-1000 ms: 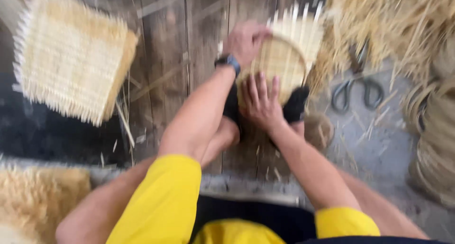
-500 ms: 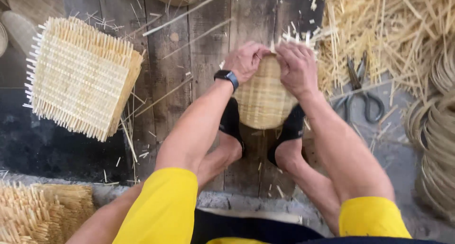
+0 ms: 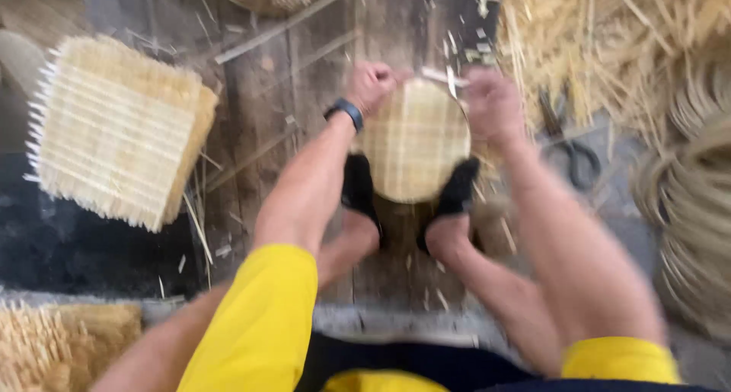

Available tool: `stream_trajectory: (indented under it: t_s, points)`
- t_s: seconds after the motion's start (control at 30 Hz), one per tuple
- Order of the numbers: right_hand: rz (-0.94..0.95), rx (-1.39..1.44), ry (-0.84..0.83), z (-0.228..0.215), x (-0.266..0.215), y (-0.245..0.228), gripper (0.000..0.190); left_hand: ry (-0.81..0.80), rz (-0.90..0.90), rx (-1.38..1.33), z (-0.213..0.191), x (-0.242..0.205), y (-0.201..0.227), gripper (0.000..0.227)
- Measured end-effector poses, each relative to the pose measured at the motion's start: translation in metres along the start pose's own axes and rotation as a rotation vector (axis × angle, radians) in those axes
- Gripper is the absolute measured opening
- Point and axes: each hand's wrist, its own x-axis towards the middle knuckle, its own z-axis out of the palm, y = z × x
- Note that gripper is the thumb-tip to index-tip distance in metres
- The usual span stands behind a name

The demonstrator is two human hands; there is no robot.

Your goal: Constructing and trimming bamboo lids using a wooden mold and shears.

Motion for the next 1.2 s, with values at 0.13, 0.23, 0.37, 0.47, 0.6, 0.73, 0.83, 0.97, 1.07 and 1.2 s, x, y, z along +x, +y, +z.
stream_trajectory:
  t_s: [0.13,0.23,0.37,0.47,0.6,0.73,0.83,0.97,1.07,1.2]
  points:
    - [0.149,-0.790,-0.265,-0.162,-0.051,-0.117,0.047,0.024,0.250,0.083,0.003,-0.017,-0.010,0.041]
    - [0.249,-0.893,-0.170,-0.241,-0.126,-0.099,0.037,-0.057,0.240,0.172,-0.003,-0.042,0.040,0.047]
    - [0.506,-0.928,-0.212,-0.254,-0.187,-0.067,0.050,-0.026,0.342,0.264,-0.015,-0.103,0.138,0.038]
    - [0.557,-0.693,-0.220,-0.217,-0.188,0.012,0.033,0.109,0.784,0.369,0.002,-0.145,0.139,0.025]
    - [0.326,-0.598,-0.086,-0.144,-0.172,0.136,0.053,-0.156,0.787,0.833,0.030,-0.191,0.058,0.019]
    - [0.141,-0.758,0.132,-0.107,-0.163,0.164,0.079,-0.103,0.712,1.063,0.021,-0.221,0.010,0.032]
    - [0.356,-0.623,0.088,-0.110,-0.161,0.167,0.081,0.027,0.369,1.010,0.024,-0.212,-0.017,0.024]
    - [0.555,-0.551,0.029,-0.107,-0.160,0.146,0.073,0.164,0.260,0.629,0.038,-0.162,0.045,0.075]
    - [0.642,-0.626,-0.015,-0.110,-0.161,0.142,0.071,0.345,0.628,1.108,0.057,-0.131,0.043,0.154]
    - [0.823,0.132,-0.078,-0.123,-0.177,0.147,0.051,0.055,0.154,0.830,0.063,-0.141,0.070,0.122]
